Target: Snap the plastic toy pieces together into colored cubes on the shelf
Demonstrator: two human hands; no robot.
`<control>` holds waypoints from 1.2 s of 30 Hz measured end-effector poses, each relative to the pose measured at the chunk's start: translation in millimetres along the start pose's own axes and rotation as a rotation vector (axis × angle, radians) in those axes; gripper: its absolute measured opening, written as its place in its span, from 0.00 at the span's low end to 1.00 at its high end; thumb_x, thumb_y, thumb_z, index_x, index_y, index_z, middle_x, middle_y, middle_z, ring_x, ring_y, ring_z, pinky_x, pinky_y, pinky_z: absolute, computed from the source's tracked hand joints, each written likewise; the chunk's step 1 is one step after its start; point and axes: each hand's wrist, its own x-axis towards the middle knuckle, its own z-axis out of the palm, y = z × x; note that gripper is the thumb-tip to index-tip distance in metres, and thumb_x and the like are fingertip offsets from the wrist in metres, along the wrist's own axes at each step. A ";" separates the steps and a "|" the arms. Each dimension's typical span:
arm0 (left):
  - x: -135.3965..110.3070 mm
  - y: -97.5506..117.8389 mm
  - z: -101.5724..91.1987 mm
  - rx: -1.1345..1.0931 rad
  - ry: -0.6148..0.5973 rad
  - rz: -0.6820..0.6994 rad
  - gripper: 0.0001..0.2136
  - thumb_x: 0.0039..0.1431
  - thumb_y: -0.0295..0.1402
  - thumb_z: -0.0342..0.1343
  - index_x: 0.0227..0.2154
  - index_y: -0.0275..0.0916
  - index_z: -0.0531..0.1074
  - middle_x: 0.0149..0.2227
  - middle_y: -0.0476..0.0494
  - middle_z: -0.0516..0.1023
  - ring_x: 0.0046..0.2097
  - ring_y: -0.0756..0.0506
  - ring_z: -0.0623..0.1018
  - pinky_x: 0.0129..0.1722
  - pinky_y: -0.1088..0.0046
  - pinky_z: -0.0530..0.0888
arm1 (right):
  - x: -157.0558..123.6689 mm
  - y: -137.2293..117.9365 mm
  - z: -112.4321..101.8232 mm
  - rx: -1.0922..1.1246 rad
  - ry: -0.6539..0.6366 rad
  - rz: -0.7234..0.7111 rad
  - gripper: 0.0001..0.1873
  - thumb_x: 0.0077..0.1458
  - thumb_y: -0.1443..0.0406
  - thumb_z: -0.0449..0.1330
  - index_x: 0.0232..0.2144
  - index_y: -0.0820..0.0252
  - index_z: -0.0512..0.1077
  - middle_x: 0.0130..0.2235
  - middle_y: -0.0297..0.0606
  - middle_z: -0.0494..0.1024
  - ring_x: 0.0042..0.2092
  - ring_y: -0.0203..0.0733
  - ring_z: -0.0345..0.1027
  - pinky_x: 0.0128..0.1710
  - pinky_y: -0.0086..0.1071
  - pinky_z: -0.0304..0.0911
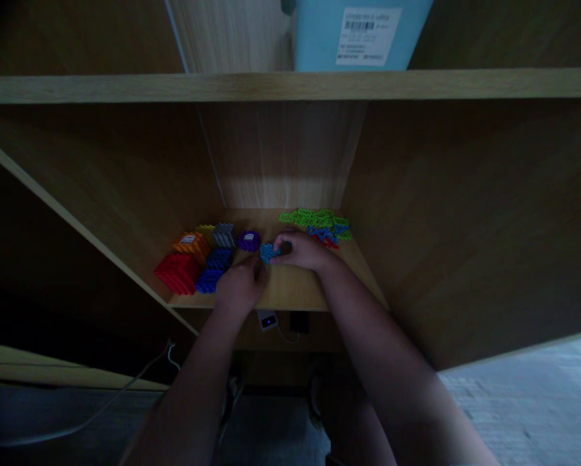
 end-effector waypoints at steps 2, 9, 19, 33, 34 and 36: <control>-0.1 -0.5 0.6 -0.002 0.004 -0.001 0.13 0.75 0.40 0.49 0.50 0.42 0.76 0.43 0.37 0.87 0.46 0.37 0.86 0.42 0.66 0.77 | -0.1 0.3 -0.7 -0.010 -0.009 -0.009 0.15 0.54 0.52 0.75 0.36 0.52 0.78 0.42 0.35 0.81 0.46 0.46 0.75 0.52 0.40 0.67; 1.3 -1.0 2.3 0.002 0.012 0.011 0.14 0.75 0.40 0.48 0.51 0.42 0.76 0.43 0.37 0.87 0.46 0.35 0.86 0.42 0.63 0.78 | -1.2 1.1 -0.3 -0.004 -0.018 -0.003 0.15 0.54 0.53 0.75 0.38 0.51 0.78 0.45 0.34 0.83 0.47 0.46 0.76 0.52 0.40 0.68; 1.1 -1.1 2.1 0.009 0.013 0.008 0.15 0.74 0.40 0.48 0.51 0.41 0.77 0.43 0.37 0.87 0.45 0.36 0.87 0.41 0.64 0.78 | -0.2 1.2 0.2 -0.004 -0.003 -0.038 0.14 0.56 0.53 0.74 0.37 0.52 0.77 0.45 0.36 0.82 0.48 0.46 0.76 0.53 0.41 0.68; -0.2 0.6 -1.2 -0.006 -0.007 -0.005 0.15 0.75 0.41 0.48 0.52 0.43 0.76 0.44 0.37 0.87 0.47 0.36 0.86 0.46 0.64 0.78 | -1.2 -2.0 -0.9 -0.024 -0.017 -0.036 0.15 0.56 0.52 0.74 0.37 0.51 0.77 0.45 0.35 0.82 0.49 0.46 0.75 0.54 0.41 0.68; -0.3 0.5 -1.2 -0.004 -0.006 -0.006 0.15 0.75 0.41 0.48 0.52 0.43 0.76 0.44 0.37 0.87 0.47 0.36 0.86 0.45 0.64 0.78 | -0.9 -2.2 -1.3 -0.033 -0.011 -0.039 0.14 0.57 0.52 0.73 0.38 0.51 0.77 0.44 0.35 0.82 0.49 0.47 0.75 0.54 0.41 0.68; -0.3 0.3 -0.8 0.000 -0.005 -0.006 0.15 0.75 0.41 0.49 0.52 0.42 0.77 0.43 0.37 0.87 0.46 0.37 0.86 0.45 0.65 0.78 | -0.3 0.0 -2.6 -0.068 0.039 -0.018 0.12 0.63 0.51 0.68 0.38 0.51 0.77 0.44 0.37 0.82 0.48 0.47 0.75 0.52 0.41 0.69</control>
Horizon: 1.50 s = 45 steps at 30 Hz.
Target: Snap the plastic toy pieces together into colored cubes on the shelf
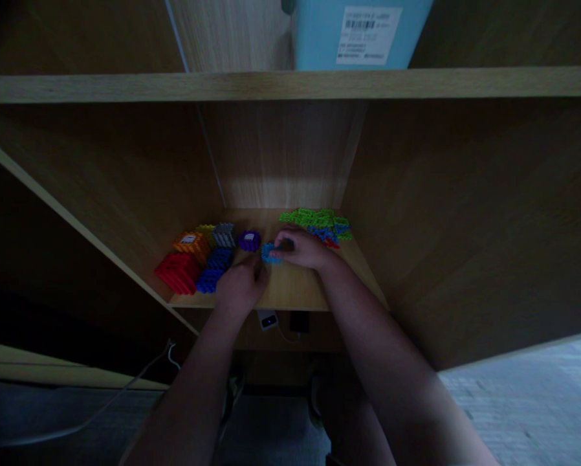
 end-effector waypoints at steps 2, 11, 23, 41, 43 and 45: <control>0.2 -0.3 1.1 0.000 -0.003 0.002 0.15 0.75 0.41 0.49 0.54 0.42 0.77 0.44 0.37 0.87 0.47 0.37 0.86 0.45 0.65 0.78 | -0.1 6.6 -1.9 -0.071 0.106 0.057 0.10 0.68 0.55 0.61 0.40 0.52 0.77 0.44 0.39 0.83 0.48 0.48 0.76 0.53 0.43 0.69; 0.2 -0.9 1.3 -0.003 -0.005 0.009 0.16 0.75 0.40 0.48 0.53 0.42 0.77 0.45 0.36 0.86 0.47 0.36 0.86 0.45 0.63 0.78 | -10.9 39.8 -6.1 -0.297 0.115 0.221 0.15 0.54 0.69 0.66 0.44 0.52 0.79 0.48 0.41 0.85 0.51 0.53 0.78 0.56 0.47 0.70; 0.8 -0.2 1.0 -0.011 0.007 0.007 0.15 0.75 0.41 0.49 0.52 0.42 0.76 0.45 0.37 0.86 0.47 0.37 0.86 0.45 0.64 0.78 | -11.8 38.2 -7.5 -0.328 0.122 0.185 0.09 0.58 0.58 0.70 0.40 0.51 0.80 0.43 0.39 0.85 0.46 0.52 0.79 0.52 0.46 0.70; 0.1 0.7 0.0 -0.024 -0.002 -0.006 0.16 0.75 0.40 0.49 0.56 0.43 0.76 0.46 0.36 0.87 0.47 0.36 0.86 0.46 0.63 0.78 | -5.2 -2.8 -8.6 0.118 0.053 0.169 0.20 0.52 0.51 0.74 0.43 0.51 0.78 0.45 0.35 0.84 0.48 0.48 0.77 0.51 0.41 0.70; -0.2 1.4 -1.1 -0.018 -0.014 -0.014 0.16 0.75 0.40 0.49 0.55 0.42 0.77 0.46 0.35 0.87 0.48 0.36 0.86 0.48 0.62 0.78 | -4.5 -4.8 -6.8 0.131 0.015 0.157 0.19 0.51 0.52 0.75 0.42 0.51 0.78 0.44 0.35 0.84 0.47 0.48 0.77 0.50 0.40 0.70; -0.6 1.8 -1.9 -0.011 -0.022 -0.012 0.16 0.75 0.40 0.48 0.55 0.42 0.77 0.47 0.35 0.87 0.49 0.36 0.86 0.49 0.63 0.78 | -4.0 -5.1 -6.1 0.141 0.012 0.148 0.18 0.51 0.53 0.74 0.41 0.51 0.79 0.44 0.34 0.84 0.47 0.48 0.77 0.49 0.40 0.70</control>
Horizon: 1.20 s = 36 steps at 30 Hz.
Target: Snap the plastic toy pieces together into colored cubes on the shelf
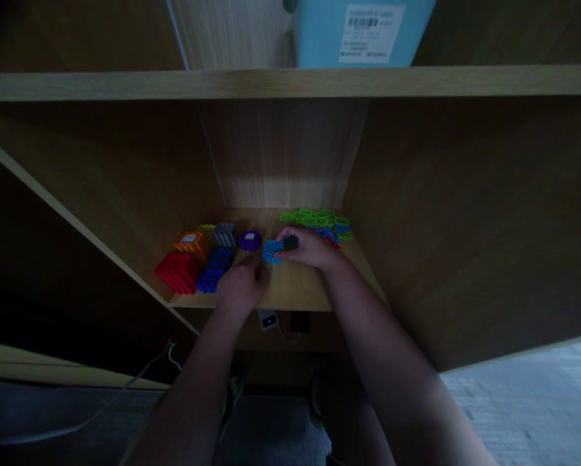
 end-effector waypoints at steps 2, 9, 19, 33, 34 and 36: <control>-0.3 -0.1 0.0 0.008 -0.004 -0.002 0.16 0.75 0.40 0.48 0.54 0.42 0.77 0.46 0.35 0.87 0.49 0.36 0.86 0.49 0.63 0.78 | 0.1 -0.3 -0.1 0.005 0.003 -0.002 0.18 0.51 0.53 0.74 0.41 0.51 0.79 0.44 0.34 0.84 0.47 0.47 0.77 0.50 0.40 0.70; 0.7 -1.6 2.7 0.005 0.013 0.002 0.15 0.74 0.40 0.49 0.54 0.42 0.77 0.45 0.36 0.87 0.47 0.36 0.86 0.46 0.64 0.78 | 0.5 -2.2 1.4 -0.024 -0.002 -0.016 0.18 0.52 0.52 0.74 0.41 0.51 0.79 0.44 0.35 0.84 0.47 0.47 0.77 0.51 0.41 0.70; 0.3 -1.1 1.4 0.016 0.004 -0.002 0.16 0.75 0.40 0.49 0.55 0.43 0.76 0.45 0.36 0.87 0.47 0.36 0.86 0.46 0.63 0.79 | 2.1 -0.9 6.8 -0.064 -0.005 -0.050 0.18 0.51 0.53 0.76 0.40 0.52 0.78 0.44 0.36 0.83 0.48 0.49 0.77 0.51 0.43 0.70; 1.7 -2.5 4.1 0.021 0.038 0.023 0.14 0.75 0.40 0.49 0.52 0.43 0.75 0.44 0.37 0.87 0.46 0.36 0.86 0.43 0.64 0.78 | 1.5 4.3 6.6 -0.051 -0.028 -0.079 0.21 0.50 0.54 0.77 0.43 0.52 0.78 0.46 0.37 0.82 0.49 0.48 0.76 0.52 0.42 0.70; 1.9 -2.8 4.4 0.019 0.038 0.021 0.14 0.75 0.41 0.48 0.52 0.43 0.75 0.44 0.37 0.87 0.46 0.36 0.86 0.43 0.64 0.78 | 1.2 4.3 6.4 -0.049 -0.030 -0.078 0.20 0.50 0.53 0.77 0.43 0.52 0.78 0.46 0.37 0.82 0.49 0.48 0.76 0.52 0.42 0.70; 2.1 -3.2 5.2 0.018 0.035 0.016 0.14 0.75 0.41 0.48 0.52 0.43 0.75 0.44 0.37 0.86 0.46 0.36 0.86 0.44 0.64 0.78 | 0.6 4.2 6.5 -0.054 -0.027 -0.080 0.20 0.51 0.53 0.77 0.43 0.52 0.78 0.46 0.37 0.82 0.49 0.48 0.76 0.51 0.42 0.70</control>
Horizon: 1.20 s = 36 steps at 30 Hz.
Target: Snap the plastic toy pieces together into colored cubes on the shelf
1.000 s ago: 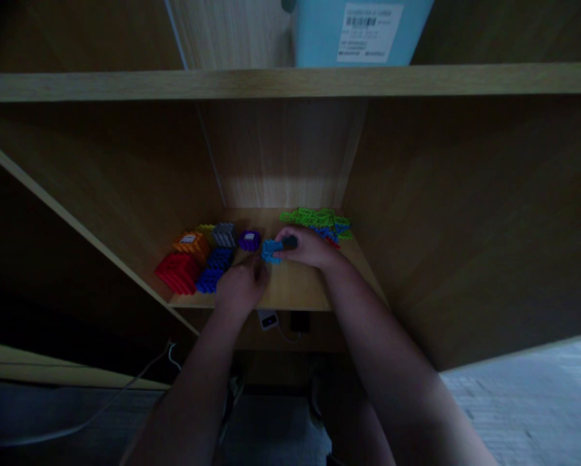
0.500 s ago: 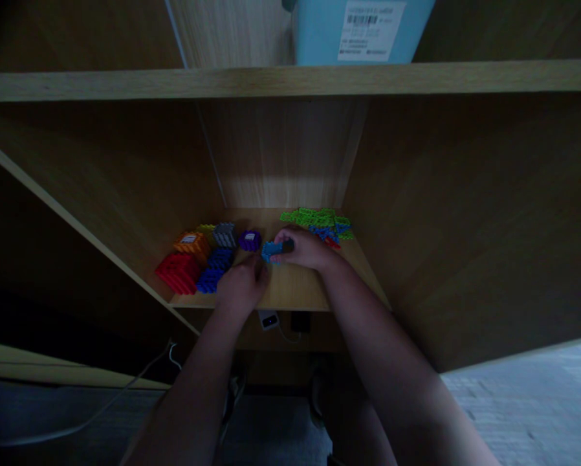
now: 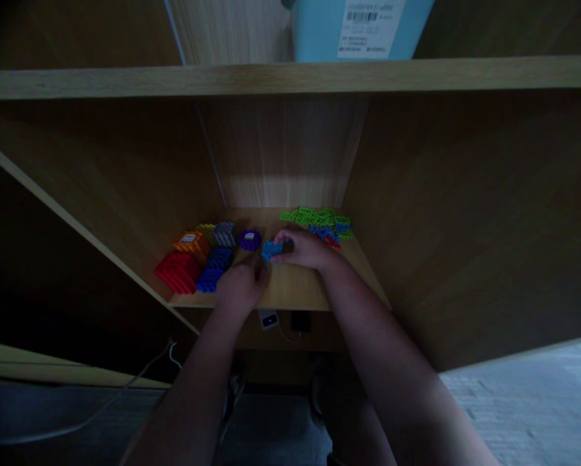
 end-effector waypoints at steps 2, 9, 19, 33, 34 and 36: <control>0.1 -0.2 0.7 0.001 -0.002 0.002 0.14 0.75 0.41 0.48 0.52 0.43 0.76 0.44 0.37 0.86 0.46 0.36 0.86 0.44 0.64 0.78 | -0.2 -0.8 0.5 -0.006 0.006 -0.007 0.20 0.51 0.53 0.77 0.42 0.51 0.78 0.45 0.37 0.82 0.49 0.48 0.76 0.51 0.41 0.70; -1.1 0.9 -1.5 -0.001 -0.012 -0.009 0.14 0.74 0.41 0.49 0.52 0.43 0.76 0.43 0.37 0.87 0.46 0.37 0.86 0.43 0.65 0.78 | 3.3 4.0 -3.3 -0.103 0.160 0.014 0.14 0.67 0.51 0.62 0.39 0.53 0.77 0.42 0.39 0.82 0.46 0.48 0.76 0.50 0.42 0.70; -1.6 1.9 -4.5 -0.006 -0.029 -0.004 0.14 0.75 0.40 0.48 0.52 0.42 0.76 0.44 0.37 0.86 0.47 0.37 0.86 0.45 0.64 0.78 | -6.7 35.4 -10.8 -0.445 0.115 0.194 0.11 0.60 0.58 0.70 0.44 0.52 0.80 0.46 0.42 0.86 0.49 0.54 0.79 0.52 0.45 0.71; -1.0 2.1 -2.2 0.002 -0.022 -0.009 0.14 0.75 0.41 0.48 0.52 0.42 0.76 0.44 0.37 0.87 0.46 0.37 0.86 0.44 0.65 0.78 | -1.7 -7.0 -8.5 -0.014 0.220 0.011 0.18 0.56 0.51 0.72 0.43 0.52 0.76 0.45 0.37 0.83 0.49 0.48 0.76 0.53 0.42 0.69; -1.0 2.5 -2.4 0.002 -0.020 -0.011 0.15 0.75 0.41 0.48 0.52 0.42 0.76 0.44 0.37 0.87 0.46 0.37 0.86 0.44 0.65 0.78 | -1.7 -9.6 -7.1 0.011 0.183 0.002 0.18 0.56 0.51 0.72 0.43 0.52 0.76 0.44 0.37 0.82 0.49 0.48 0.75 0.53 0.41 0.69; -1.2 2.9 -2.6 0.002 -0.014 -0.010 0.15 0.74 0.40 0.49 0.52 0.42 0.76 0.44 0.37 0.87 0.46 0.36 0.86 0.44 0.65 0.78 | -1.6 -12.7 -5.0 0.035 0.127 0.001 0.19 0.55 0.51 0.72 0.43 0.52 0.76 0.44 0.37 0.82 0.48 0.47 0.75 0.52 0.41 0.70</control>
